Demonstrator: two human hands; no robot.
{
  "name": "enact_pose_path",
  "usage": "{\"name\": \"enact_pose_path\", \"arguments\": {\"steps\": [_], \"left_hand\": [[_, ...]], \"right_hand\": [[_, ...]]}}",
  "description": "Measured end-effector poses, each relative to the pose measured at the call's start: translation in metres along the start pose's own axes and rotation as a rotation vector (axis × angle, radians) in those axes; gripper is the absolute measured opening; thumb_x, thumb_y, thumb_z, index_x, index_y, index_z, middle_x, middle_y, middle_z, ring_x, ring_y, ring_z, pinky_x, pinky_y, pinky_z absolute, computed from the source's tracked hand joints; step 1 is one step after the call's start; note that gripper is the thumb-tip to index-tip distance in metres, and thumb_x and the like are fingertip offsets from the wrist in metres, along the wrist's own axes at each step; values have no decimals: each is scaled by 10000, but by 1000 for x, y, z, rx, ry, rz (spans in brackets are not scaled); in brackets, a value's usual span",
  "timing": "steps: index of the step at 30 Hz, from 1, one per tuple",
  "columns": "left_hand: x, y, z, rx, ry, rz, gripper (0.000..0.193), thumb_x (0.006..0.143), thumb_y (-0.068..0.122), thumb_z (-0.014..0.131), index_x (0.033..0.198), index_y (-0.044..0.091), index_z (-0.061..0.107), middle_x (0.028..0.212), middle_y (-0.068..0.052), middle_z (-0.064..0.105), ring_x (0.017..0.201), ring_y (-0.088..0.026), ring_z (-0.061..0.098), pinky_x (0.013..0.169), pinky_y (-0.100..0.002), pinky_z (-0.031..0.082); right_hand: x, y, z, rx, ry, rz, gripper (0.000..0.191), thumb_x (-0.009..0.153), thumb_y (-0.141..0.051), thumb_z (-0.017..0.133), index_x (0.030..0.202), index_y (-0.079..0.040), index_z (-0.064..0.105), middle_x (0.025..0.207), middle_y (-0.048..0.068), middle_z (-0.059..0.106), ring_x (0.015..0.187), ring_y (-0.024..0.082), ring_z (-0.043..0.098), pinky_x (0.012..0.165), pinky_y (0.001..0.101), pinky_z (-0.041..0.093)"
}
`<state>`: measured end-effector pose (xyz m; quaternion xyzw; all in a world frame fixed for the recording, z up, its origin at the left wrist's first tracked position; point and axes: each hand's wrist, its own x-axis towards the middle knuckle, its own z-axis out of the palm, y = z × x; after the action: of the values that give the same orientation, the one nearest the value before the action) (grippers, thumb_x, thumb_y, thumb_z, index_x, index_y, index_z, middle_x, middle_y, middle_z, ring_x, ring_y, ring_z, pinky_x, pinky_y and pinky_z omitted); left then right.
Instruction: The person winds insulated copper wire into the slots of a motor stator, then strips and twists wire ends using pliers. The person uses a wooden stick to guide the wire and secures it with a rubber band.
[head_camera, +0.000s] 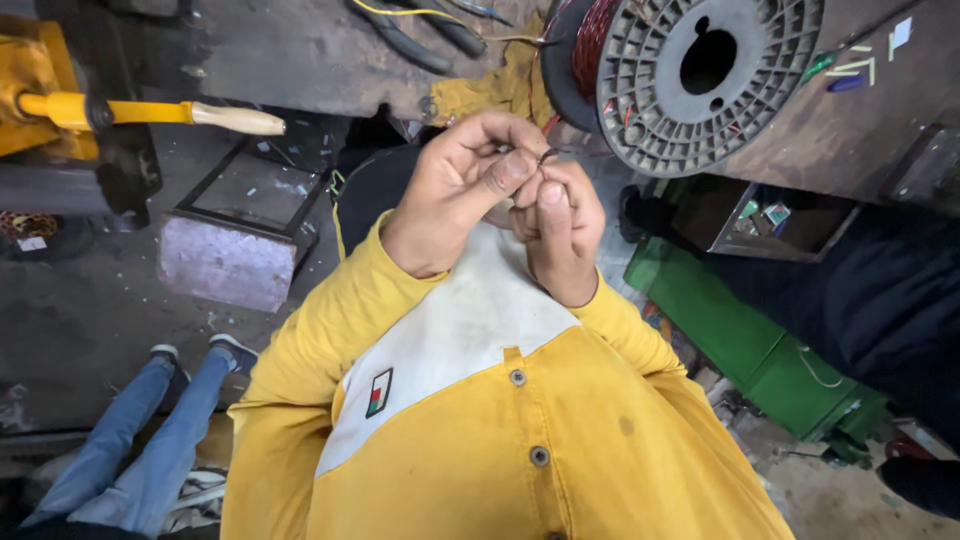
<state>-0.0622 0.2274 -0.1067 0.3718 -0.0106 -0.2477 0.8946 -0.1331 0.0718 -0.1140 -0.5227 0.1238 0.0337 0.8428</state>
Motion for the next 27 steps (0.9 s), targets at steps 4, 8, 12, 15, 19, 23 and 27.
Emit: {"name": "enact_pose_path", "arguments": {"steps": [4,8,12,15,19,23,27], "left_hand": [[6,31,10,448,33,277,120,1119,86,653,1178,-2,596,1190,-39,605,1072,-108,656,922,-297,622],[27,86,14,185,510,116,85,1055,89,575,1138,79,559,1074,-33,633,870,-120,697,817,-275,628],[12,88,33,862,106,195,291,1015,-58,533,1267,12,661,1241,-121,685,972,-179,737,838,-268,599],[-3,81,24,1027,93,284,301,990,-52,595,1284,-18,646,1248,-154,669,1026,-211,730,862,-268,611],[6,75,8,704,-18,24,179,1015,30,694,1190,-3,686,1134,-94,704,918,-117,759,759,-241,637],[19,76,3,631,-104,-78,155,1007,34,698,1149,-24,681,1080,-68,677,922,-102,715,761,-239,642],[29,66,-5,357,-164,-218,140,1015,33,675,1135,-36,696,1173,-52,631,988,-105,668,783,-235,591]], "right_hand": [[0,-14,12,-173,-14,-81,262,1169,-233,495,1274,6,515,978,56,533,662,110,398,577,278,350],[1,-30,22,32,150,-375,118,1160,-207,529,1108,-103,512,873,28,499,579,95,354,512,254,325],[7,-37,26,-88,180,19,175,1130,-213,505,1100,-42,518,788,-2,440,587,56,329,546,250,302],[9,-35,28,-267,115,31,223,1168,-229,476,1078,-35,536,732,-18,423,593,41,341,576,242,299],[7,-35,34,-647,50,-15,254,1162,-218,458,1114,-4,587,765,-9,489,670,60,412,630,243,358],[4,-37,40,-836,9,-136,261,1162,-185,462,1120,26,610,951,63,629,816,107,585,737,262,477],[8,-39,44,-737,77,-127,218,1137,-162,483,1073,-2,615,906,44,648,794,111,580,737,272,491]]}}
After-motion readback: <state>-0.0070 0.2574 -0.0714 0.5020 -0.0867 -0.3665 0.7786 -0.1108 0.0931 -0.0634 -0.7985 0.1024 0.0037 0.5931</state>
